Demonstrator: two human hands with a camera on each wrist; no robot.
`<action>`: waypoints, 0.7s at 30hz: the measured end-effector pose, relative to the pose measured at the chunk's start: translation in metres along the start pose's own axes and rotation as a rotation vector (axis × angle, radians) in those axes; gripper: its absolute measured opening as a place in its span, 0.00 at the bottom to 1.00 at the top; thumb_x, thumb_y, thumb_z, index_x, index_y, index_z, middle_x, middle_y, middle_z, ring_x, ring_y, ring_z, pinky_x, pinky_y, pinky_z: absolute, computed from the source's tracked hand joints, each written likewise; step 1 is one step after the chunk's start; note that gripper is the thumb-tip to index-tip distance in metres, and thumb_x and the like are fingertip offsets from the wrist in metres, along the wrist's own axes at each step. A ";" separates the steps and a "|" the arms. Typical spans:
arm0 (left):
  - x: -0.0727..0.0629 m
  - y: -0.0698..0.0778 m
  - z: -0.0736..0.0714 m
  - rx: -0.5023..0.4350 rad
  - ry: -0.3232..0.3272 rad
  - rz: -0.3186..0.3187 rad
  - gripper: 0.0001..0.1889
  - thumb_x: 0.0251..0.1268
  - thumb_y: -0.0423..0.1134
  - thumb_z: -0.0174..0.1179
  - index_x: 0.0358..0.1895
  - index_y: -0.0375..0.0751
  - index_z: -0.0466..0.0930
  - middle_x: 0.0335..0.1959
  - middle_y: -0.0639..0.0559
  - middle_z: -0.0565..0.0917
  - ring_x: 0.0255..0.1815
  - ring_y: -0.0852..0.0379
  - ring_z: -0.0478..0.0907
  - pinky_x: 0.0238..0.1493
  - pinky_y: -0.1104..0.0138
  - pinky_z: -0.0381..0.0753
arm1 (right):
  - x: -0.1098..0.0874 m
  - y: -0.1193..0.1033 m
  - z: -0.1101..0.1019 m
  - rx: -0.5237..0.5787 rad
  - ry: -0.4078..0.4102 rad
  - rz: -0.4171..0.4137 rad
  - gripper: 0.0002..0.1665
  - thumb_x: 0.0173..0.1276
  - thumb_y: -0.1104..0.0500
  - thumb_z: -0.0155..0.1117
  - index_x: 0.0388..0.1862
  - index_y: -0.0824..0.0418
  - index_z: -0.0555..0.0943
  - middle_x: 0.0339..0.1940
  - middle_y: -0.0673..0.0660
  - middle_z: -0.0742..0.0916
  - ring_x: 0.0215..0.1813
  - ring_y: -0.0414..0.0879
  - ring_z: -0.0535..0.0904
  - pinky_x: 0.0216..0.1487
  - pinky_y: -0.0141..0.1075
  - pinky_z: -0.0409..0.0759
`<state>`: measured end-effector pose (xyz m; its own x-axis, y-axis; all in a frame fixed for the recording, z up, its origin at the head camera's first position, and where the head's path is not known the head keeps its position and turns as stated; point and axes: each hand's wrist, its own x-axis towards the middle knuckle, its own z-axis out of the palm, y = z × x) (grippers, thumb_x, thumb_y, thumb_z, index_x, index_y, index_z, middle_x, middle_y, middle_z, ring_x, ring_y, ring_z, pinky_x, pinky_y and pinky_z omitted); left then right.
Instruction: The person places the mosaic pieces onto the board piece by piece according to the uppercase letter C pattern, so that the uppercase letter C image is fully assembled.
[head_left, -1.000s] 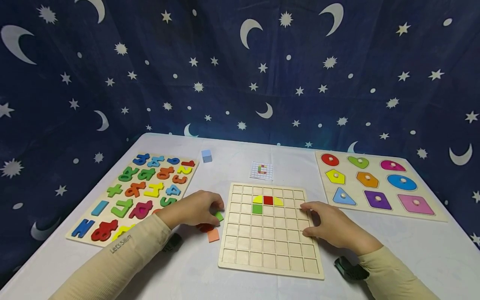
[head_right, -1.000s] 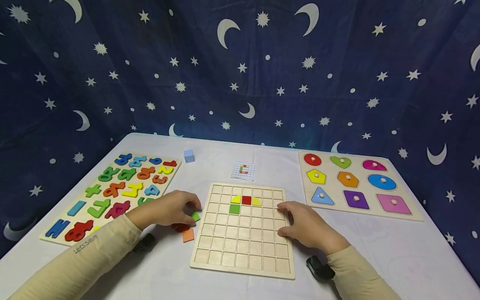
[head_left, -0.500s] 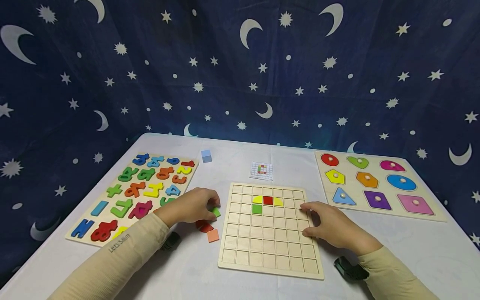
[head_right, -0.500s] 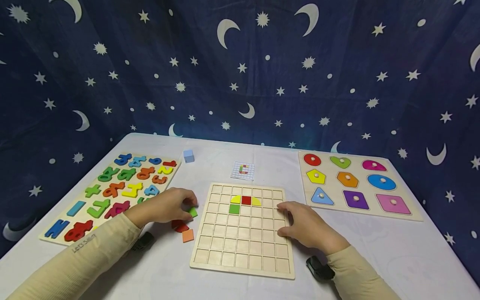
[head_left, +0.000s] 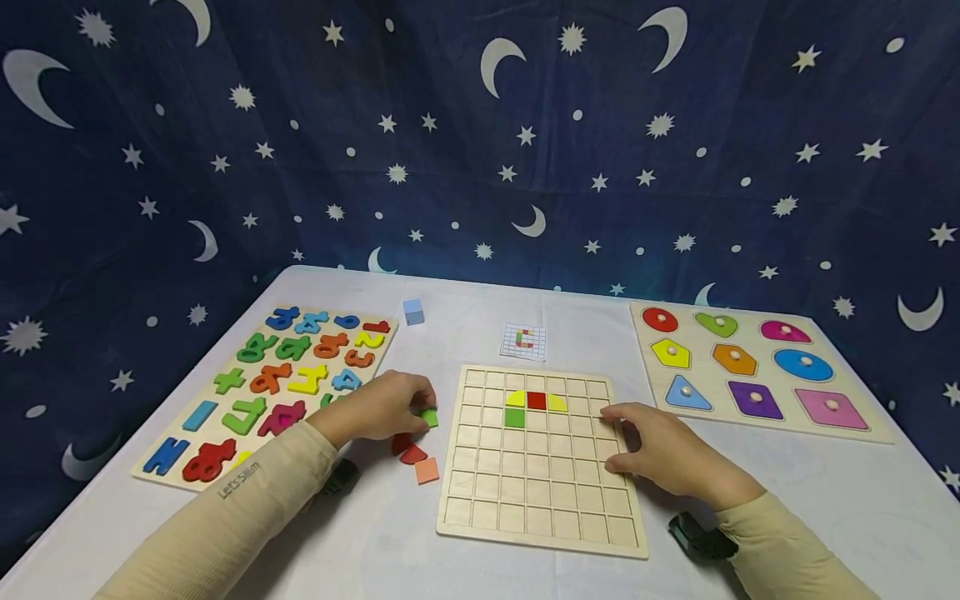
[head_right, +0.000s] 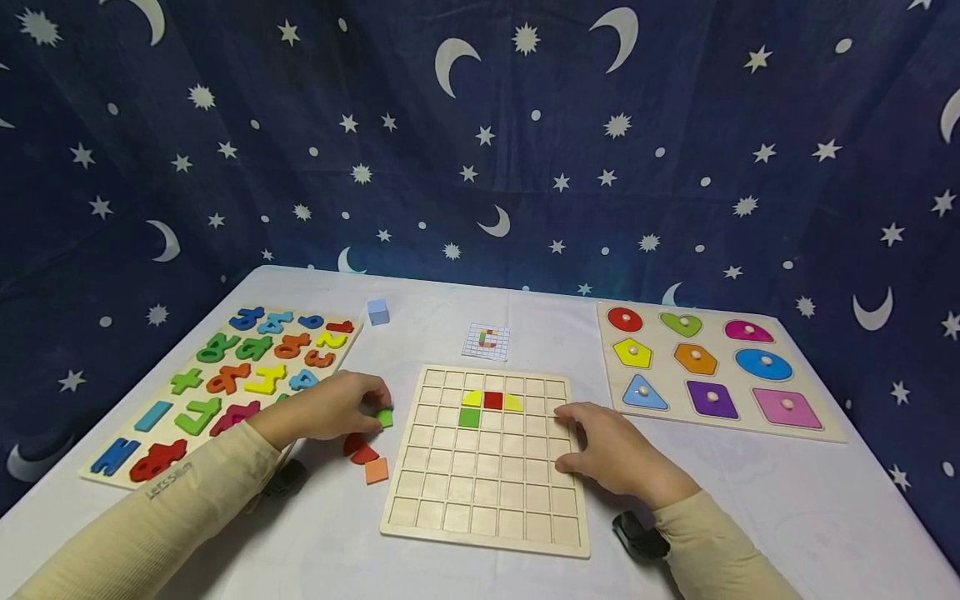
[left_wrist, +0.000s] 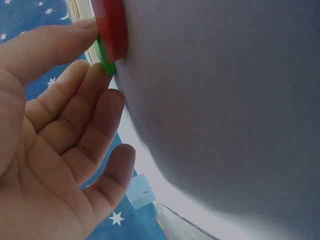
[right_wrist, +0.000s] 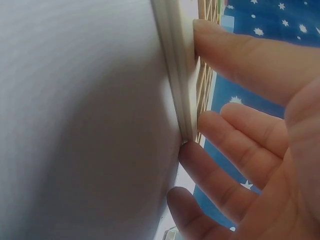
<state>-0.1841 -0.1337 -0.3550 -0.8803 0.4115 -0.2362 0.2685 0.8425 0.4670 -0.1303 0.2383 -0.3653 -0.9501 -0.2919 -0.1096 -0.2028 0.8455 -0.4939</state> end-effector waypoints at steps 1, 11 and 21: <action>0.000 0.000 0.000 0.001 0.000 0.006 0.12 0.56 0.35 0.74 0.41 0.46 0.82 0.32 0.55 0.78 0.37 0.56 0.74 0.41 0.65 0.77 | 0.000 0.000 0.000 -0.001 0.001 -0.002 0.40 0.56 0.55 0.80 0.66 0.64 0.76 0.65 0.63 0.79 0.67 0.63 0.72 0.66 0.59 0.67; 0.003 0.012 -0.001 -0.006 0.003 0.065 0.10 0.59 0.33 0.71 0.42 0.44 0.81 0.33 0.55 0.79 0.37 0.56 0.74 0.39 0.65 0.75 | 0.000 -0.001 -0.001 -0.005 -0.004 -0.003 0.39 0.56 0.55 0.80 0.66 0.63 0.76 0.65 0.63 0.78 0.67 0.63 0.71 0.66 0.60 0.66; 0.006 0.034 0.007 0.004 0.018 0.202 0.09 0.60 0.33 0.70 0.42 0.44 0.82 0.34 0.57 0.81 0.36 0.57 0.74 0.43 0.63 0.76 | 0.000 -0.002 -0.001 0.000 -0.005 -0.002 0.39 0.56 0.55 0.79 0.66 0.64 0.76 0.65 0.64 0.79 0.67 0.63 0.72 0.66 0.60 0.67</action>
<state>-0.1773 -0.1007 -0.3462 -0.8149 0.5665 -0.1228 0.4421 0.7444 0.5004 -0.1299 0.2378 -0.3633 -0.9485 -0.2960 -0.1126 -0.2051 0.8450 -0.4938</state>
